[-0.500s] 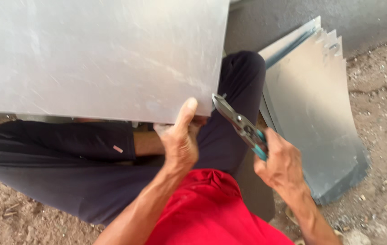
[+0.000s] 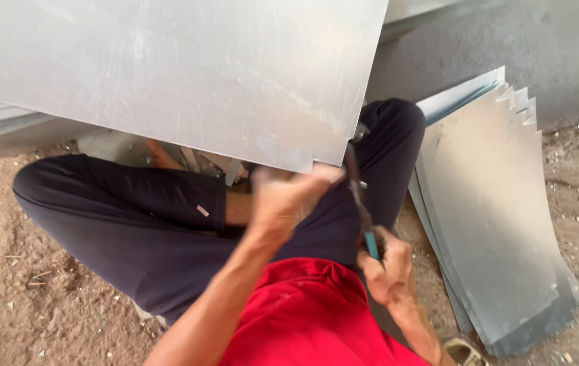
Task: The person cuts small rectangular notches into the corners and edges of several thin metal sheets using a pair of hand snips.
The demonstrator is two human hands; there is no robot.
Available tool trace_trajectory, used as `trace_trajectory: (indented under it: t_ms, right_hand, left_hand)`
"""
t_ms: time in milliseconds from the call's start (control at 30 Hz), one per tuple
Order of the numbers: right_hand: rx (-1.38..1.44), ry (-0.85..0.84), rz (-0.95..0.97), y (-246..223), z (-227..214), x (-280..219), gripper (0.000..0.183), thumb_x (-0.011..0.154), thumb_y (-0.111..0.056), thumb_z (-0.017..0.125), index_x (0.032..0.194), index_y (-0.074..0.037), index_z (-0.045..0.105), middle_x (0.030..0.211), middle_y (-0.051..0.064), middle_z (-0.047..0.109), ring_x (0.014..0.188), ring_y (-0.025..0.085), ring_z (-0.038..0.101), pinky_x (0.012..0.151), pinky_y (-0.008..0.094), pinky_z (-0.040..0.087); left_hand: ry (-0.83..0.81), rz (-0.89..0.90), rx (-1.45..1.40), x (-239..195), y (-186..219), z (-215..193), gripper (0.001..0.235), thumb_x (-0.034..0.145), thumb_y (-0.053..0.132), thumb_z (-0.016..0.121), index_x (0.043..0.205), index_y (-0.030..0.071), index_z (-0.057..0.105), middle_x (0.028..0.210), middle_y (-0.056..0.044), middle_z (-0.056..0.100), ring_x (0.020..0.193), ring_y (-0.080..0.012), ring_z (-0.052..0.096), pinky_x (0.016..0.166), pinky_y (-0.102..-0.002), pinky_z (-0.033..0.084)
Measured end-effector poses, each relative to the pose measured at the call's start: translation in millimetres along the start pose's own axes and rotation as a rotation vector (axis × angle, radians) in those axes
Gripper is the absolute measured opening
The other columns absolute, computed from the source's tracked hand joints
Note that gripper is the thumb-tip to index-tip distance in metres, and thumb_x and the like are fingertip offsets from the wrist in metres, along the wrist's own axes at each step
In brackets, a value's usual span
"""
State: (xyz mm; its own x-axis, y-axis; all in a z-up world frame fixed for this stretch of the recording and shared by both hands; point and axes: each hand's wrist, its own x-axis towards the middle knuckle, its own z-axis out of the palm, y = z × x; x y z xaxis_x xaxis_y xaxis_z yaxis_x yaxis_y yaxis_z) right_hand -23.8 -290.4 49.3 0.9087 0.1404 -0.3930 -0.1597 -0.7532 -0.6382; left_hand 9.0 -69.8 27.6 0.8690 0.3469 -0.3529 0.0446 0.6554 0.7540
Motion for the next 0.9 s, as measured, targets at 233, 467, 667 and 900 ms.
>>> trace_trajectory:
  t_ms: [233,467,667,900]
  right_hand:
    - [0.303,-0.059,0.034,28,26,-12,0.016,0.069,-0.014,0.061,0.077,0.0,0.066,0.062,0.007,0.065,0.057,0.014,0.062,0.054,0.029,0.049]
    - [0.487,-0.137,-0.036,48,34,1,0.018,0.073,0.001,0.054,0.089,0.003,0.062,0.076,0.009,0.065,0.064,0.016,0.061,0.059,0.029,0.049]
    - [0.265,-0.405,0.099,-3,61,-2,0.021,0.077,0.002,0.05,0.091,0.003,0.066,0.077,0.011,0.067,0.066,0.018,0.064,0.06,0.031,0.054]
    - [0.065,-0.911,0.092,-121,89,12,0.066,0.063,-0.019,0.048,0.126,-0.003,0.06,0.106,0.007,0.072,0.074,0.019,0.071,0.061,0.031,0.053]
  left_hand:
    - [-0.067,0.477,0.808,31,42,-34,0.043,0.078,0.026,0.078,0.114,0.006,0.069,0.1,-0.005,0.073,0.081,-0.016,0.071,0.07,-0.029,0.058]
    - [0.315,0.099,-0.129,-7,81,-83,0.034,0.091,0.04,0.071,0.102,0.007,0.07,0.091,-0.005,0.072,0.069,-0.0161,0.069,0.057,-0.031,0.056]
    - [0.779,0.621,0.042,-12,127,-186,0.026,0.099,0.025,0.074,0.092,0.0,0.071,0.08,-0.009,0.075,0.063,-0.0156,0.07,0.061,-0.03,0.06]
    - [0.449,0.222,-0.05,-50,90,-154,0.02,0.095,0.016,0.073,0.1,-0.003,0.072,0.089,-0.01,0.079,0.079,-0.0142,0.078,0.065,-0.025,0.058]
